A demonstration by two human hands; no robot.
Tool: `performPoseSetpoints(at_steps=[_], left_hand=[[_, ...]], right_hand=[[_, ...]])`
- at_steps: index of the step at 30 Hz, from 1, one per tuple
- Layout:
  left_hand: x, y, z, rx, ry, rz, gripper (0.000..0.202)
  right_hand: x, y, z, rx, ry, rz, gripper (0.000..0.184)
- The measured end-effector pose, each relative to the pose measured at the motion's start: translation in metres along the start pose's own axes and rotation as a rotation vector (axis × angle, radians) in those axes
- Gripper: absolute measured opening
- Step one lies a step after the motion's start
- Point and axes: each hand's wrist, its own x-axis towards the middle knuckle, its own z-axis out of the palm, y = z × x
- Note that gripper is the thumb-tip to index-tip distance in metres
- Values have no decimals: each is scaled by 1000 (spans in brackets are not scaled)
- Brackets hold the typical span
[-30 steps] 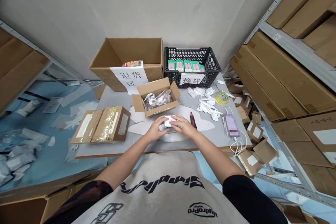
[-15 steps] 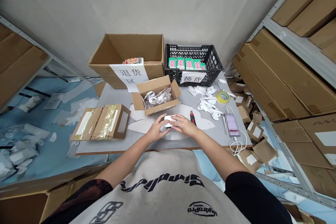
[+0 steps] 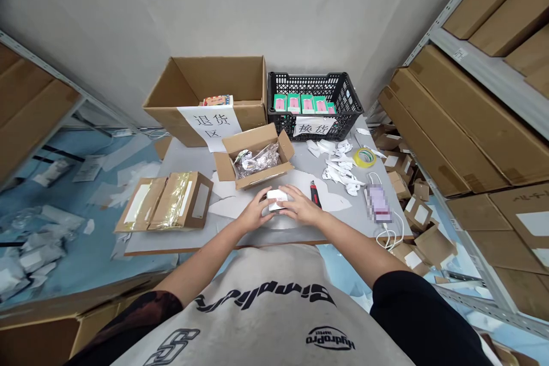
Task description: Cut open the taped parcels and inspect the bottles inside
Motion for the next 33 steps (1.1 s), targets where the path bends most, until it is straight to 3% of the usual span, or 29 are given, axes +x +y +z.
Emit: performPoseSetpoints(at_steps=[4, 6, 9, 11, 15, 19, 22, 27, 29, 33], left_hand=[[3, 0, 3, -46, 12, -4, 43], [5, 2, 3, -64, 15, -23, 41], [8, 3, -2, -90, 32, -70, 41], [12, 7, -10, -123, 50, -111, 41], [35, 26, -42, -268, 95, -171, 43], [83, 53, -84, -486, 138, -169, 51], [116, 66, -106, -615, 183, -224, 62], [135, 67, -113, -842, 222, -358, 77], [137, 63, -111, -889, 249, -405, 76], [138, 56, -110, -918, 293, -494, 72]], right_hand=[[-17, 15, 36, 297, 138, 381, 91], [-19, 24, 57, 451, 138, 557, 107], [-9, 31, 78, 581, 86, 667, 99], [0, 29, 80, 657, 82, 678, 87], [9, 11, 51, 841, 109, 609, 82], [27, -15, -1, 845, 224, 535, 76], [49, -35, -36, 827, 334, 549, 78], [62, -66, -66, 733, 389, 566, 79], [58, -76, -68, 693, 370, 484, 81], [52, -90, -61, 495, 393, 374, 103]])
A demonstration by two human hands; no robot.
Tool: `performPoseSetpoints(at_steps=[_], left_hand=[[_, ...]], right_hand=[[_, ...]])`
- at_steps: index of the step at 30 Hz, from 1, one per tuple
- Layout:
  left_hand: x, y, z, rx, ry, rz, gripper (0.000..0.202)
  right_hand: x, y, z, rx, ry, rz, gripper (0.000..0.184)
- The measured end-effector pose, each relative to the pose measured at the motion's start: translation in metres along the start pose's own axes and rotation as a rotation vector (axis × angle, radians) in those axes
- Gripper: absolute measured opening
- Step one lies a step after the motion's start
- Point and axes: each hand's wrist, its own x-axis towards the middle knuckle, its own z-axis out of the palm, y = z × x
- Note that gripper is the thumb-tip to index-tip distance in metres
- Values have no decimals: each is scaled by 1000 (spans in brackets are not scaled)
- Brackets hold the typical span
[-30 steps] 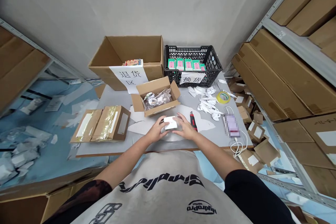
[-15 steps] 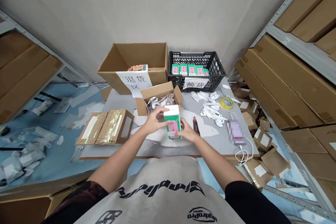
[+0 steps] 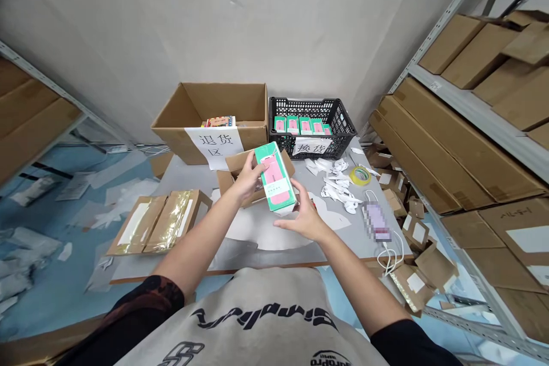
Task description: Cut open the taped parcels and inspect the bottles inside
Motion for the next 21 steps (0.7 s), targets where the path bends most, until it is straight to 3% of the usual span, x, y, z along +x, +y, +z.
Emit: performPoseSetpoints(at_steps=[5, 11, 17, 21], left_hand=[[-1, 0, -5, 43, -35, -69, 66], [10, 12, -8, 52, -144, -18, 79], [68, 23, 10, 113, -175, 110, 80], [124, 22, 39, 125, -127, 171, 77]], right_hand=[[4, 3, 10, -152, 173, -20, 91], [15, 2, 7, -191, 134, -34, 100], [41, 1, -10, -150, 128, -52, 55], [88, 20, -44, -159, 226, -119, 52]])
